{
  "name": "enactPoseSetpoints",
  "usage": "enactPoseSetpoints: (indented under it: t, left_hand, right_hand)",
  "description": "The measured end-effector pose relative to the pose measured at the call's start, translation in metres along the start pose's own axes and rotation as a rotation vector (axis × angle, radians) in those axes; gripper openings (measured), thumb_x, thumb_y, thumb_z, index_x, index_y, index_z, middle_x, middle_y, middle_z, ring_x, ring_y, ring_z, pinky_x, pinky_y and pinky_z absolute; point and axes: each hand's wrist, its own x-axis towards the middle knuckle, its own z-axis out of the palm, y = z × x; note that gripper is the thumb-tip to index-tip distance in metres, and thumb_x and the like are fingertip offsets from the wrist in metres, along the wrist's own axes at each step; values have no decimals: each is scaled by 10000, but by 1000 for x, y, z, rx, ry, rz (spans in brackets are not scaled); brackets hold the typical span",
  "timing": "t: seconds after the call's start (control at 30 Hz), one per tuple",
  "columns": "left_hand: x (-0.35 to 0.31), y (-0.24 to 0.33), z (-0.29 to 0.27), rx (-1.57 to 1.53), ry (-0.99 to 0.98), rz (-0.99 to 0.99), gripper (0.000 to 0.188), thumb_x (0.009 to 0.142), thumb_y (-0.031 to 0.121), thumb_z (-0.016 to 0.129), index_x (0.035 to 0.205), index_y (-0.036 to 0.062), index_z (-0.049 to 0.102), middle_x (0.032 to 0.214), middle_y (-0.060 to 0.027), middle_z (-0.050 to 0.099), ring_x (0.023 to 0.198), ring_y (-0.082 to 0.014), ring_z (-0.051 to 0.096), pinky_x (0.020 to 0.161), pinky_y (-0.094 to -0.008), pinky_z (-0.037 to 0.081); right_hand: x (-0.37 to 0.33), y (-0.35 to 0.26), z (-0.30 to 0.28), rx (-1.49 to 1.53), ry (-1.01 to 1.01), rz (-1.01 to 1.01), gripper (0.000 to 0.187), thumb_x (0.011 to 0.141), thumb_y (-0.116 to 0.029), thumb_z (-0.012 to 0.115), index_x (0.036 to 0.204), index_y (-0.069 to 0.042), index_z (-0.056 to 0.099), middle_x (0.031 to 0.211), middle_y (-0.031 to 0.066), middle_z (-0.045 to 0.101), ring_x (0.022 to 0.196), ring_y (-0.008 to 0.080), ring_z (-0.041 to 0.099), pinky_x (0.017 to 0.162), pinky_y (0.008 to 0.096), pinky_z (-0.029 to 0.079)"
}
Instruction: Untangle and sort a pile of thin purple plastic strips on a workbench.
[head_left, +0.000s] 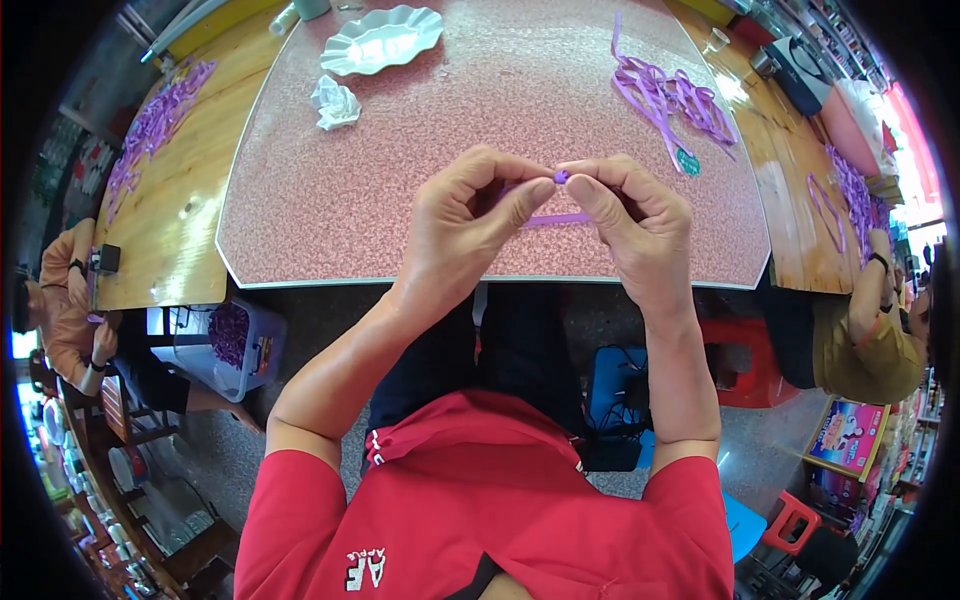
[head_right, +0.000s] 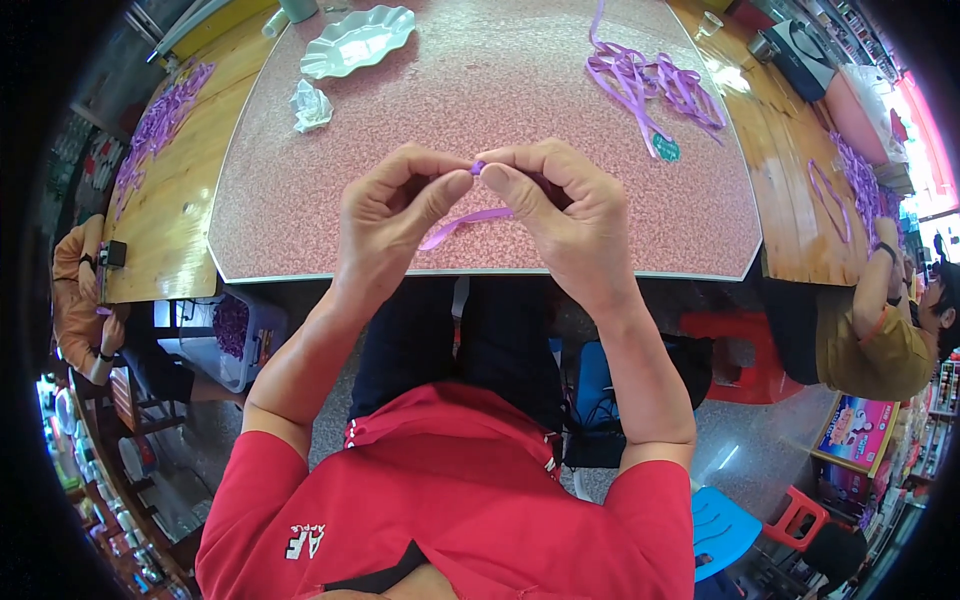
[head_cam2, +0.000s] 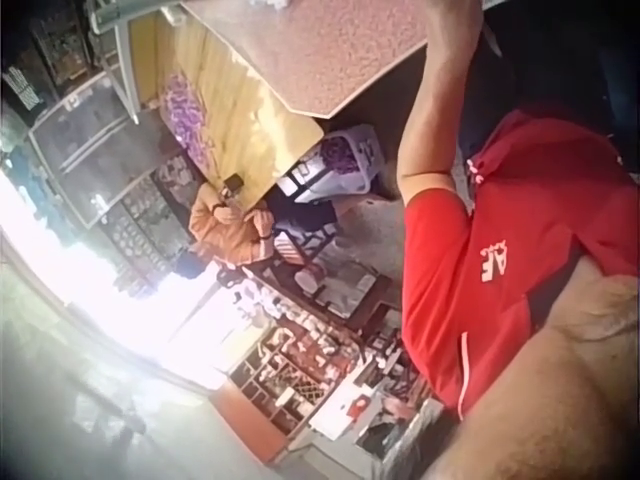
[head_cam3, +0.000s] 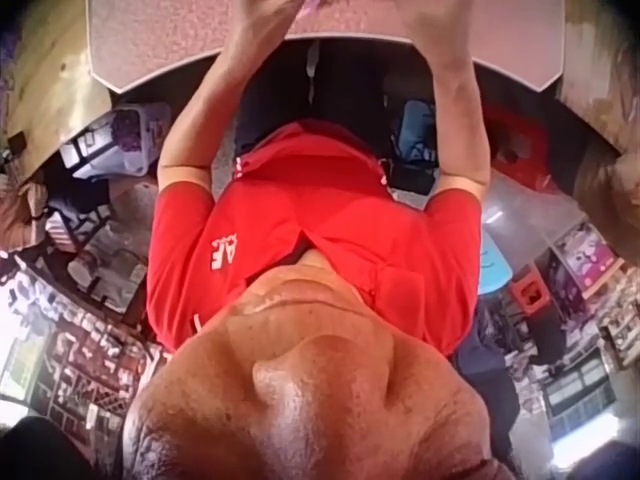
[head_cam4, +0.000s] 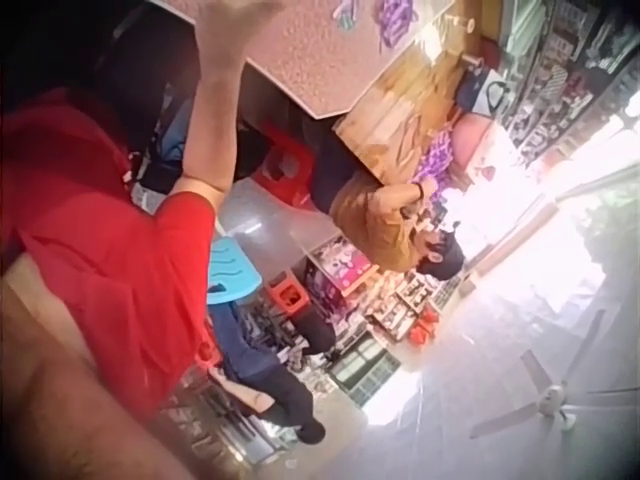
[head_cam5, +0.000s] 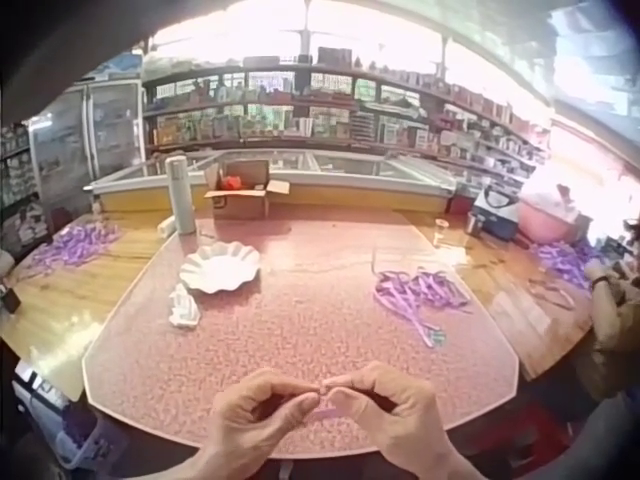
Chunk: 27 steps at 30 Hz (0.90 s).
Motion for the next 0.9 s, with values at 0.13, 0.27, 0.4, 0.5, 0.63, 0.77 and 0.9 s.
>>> enactPoseSetpoints:
  t: [0.13,0.27,0.4,0.5,0.63,0.77,0.9]
  left_hand:
    - [1,3,-7,83,-19,-5,158,901,110,702,1027,15,690,861,-3,643,794,-37,546,673,-203,446]
    - [-2,6,-8,-243,-43,-199,166,887,143,723,1004,27,701,919,-14,677,821,-36,568,704,-198,448]
    - [-4,10,-6,-410,-90,-380,142,880,159,728,982,62,709,838,50,632,703,-19,459,622,-189,347]
    - [-6,8,-3,-424,-90,-367,139,878,150,728,978,57,707,832,51,620,706,-20,463,622,-186,345]
    - [-8,8,0,-402,-95,-294,131,873,150,732,964,60,706,829,56,607,706,-20,461,621,-186,345]
    - [-8,13,-1,-380,-106,-273,109,866,146,739,932,67,703,834,52,603,716,-25,470,638,-188,359]
    - [-10,13,3,-336,-66,-241,86,868,125,735,906,58,696,841,40,606,748,-33,489,667,-194,382]
  right_hand:
    - [-3,-4,-10,24,-93,25,248,969,-144,601,1158,1,668,763,-36,547,573,5,381,477,169,273]
    - [-5,-8,-13,183,-174,134,293,967,-144,600,1221,-4,637,758,-27,539,572,5,381,471,168,273]
    - [-4,1,-10,566,-129,354,226,930,-117,646,1127,-6,661,748,-3,563,574,21,402,464,171,309]
    - [-5,9,-7,683,-76,394,160,910,-109,671,1037,-11,677,740,9,584,575,29,418,463,168,326]
    - [-7,11,-4,736,-63,408,132,902,-112,685,990,-14,686,740,11,596,576,37,438,460,170,332]
    - [-8,9,-4,680,-65,410,125,903,-115,684,984,-20,686,733,5,589,562,41,436,451,176,333]
    - [-11,10,-1,525,-19,261,96,901,-106,687,965,-33,686,780,29,629,566,53,490,448,186,353]
